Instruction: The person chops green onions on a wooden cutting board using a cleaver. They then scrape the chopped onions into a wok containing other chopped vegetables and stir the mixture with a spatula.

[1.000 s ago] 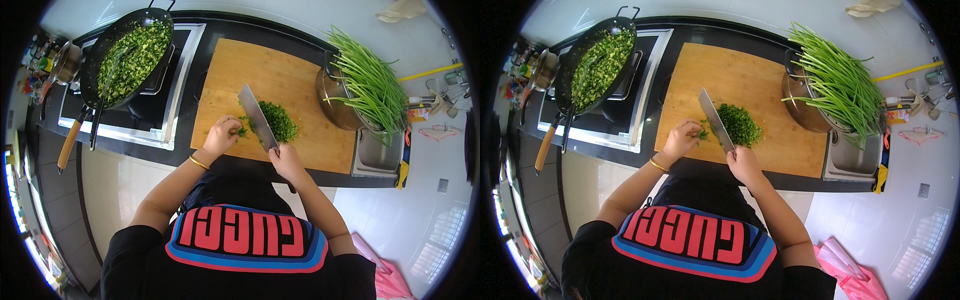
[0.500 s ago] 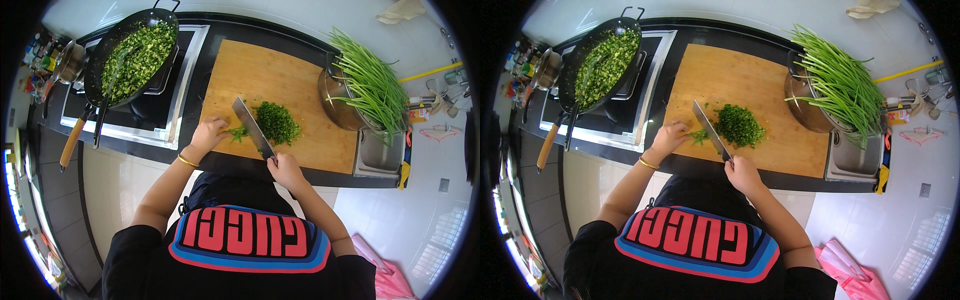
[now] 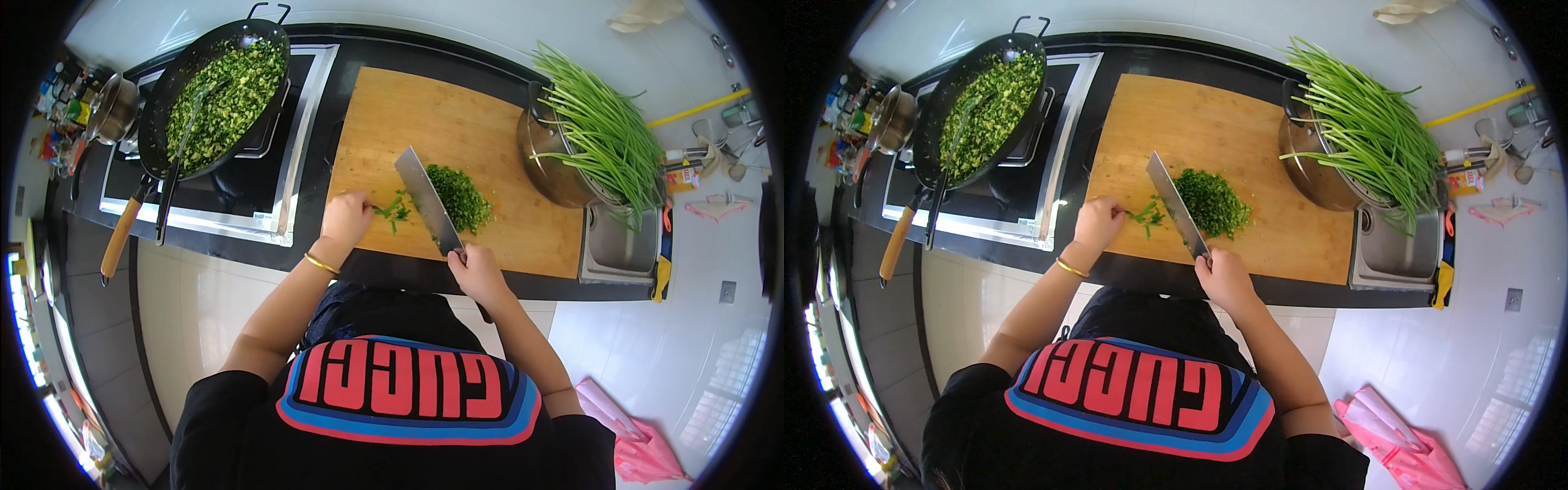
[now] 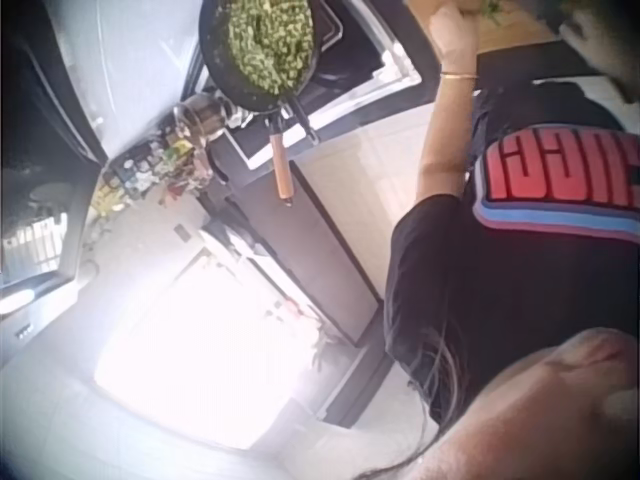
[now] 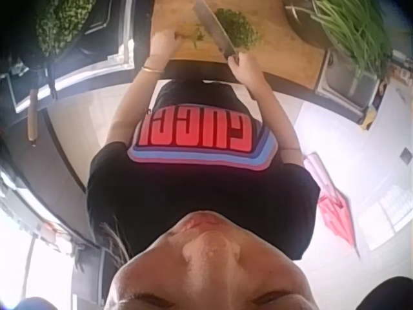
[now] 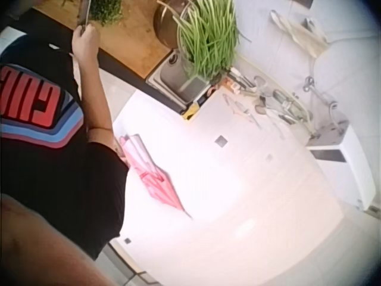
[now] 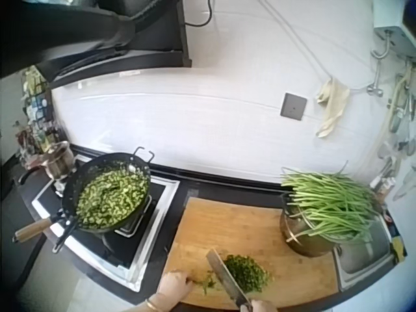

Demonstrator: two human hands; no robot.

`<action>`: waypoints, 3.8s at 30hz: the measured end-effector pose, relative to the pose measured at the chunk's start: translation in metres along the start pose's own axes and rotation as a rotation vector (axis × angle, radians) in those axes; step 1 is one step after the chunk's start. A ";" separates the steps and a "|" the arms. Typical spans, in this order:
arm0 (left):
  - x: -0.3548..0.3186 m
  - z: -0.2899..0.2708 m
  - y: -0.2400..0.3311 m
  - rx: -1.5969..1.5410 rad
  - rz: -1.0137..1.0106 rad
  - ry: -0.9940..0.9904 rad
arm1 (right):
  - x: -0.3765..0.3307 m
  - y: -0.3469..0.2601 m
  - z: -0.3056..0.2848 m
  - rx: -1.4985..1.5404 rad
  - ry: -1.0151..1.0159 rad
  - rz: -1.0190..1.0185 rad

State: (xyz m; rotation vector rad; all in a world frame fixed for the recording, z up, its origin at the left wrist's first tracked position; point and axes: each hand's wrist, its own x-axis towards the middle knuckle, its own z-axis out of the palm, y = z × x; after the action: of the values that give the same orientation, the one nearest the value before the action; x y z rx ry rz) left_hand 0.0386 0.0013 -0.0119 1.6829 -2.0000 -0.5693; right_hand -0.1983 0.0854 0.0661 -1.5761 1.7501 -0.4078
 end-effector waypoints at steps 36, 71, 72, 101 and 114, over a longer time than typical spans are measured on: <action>0.015 0.006 -0.003 0.296 0.465 -0.088 | -0.013 -0.002 0.000 0.017 -0.013 -0.025; 0.028 0.009 -0.002 0.003 0.421 -0.054 | -0.010 0.009 0.007 0.225 0.065 0.037; 0.031 0.007 0.001 0.026 0.503 -0.054 | -0.011 0.009 0.006 0.215 0.054 0.044; 0.044 0.001 0.022 0.258 0.949 -0.399 | -0.004 0.018 -0.001 0.228 -0.011 0.106; 0.059 0.008 0.010 0.060 0.925 -0.402 | -0.005 0.015 -0.003 0.231 -0.059 0.173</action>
State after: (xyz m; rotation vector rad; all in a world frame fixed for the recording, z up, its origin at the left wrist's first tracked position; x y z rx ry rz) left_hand 0.0178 -0.0556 -0.0077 0.5212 -2.7741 -0.5078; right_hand -0.2111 0.0925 0.0599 -1.2528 1.7120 -0.4556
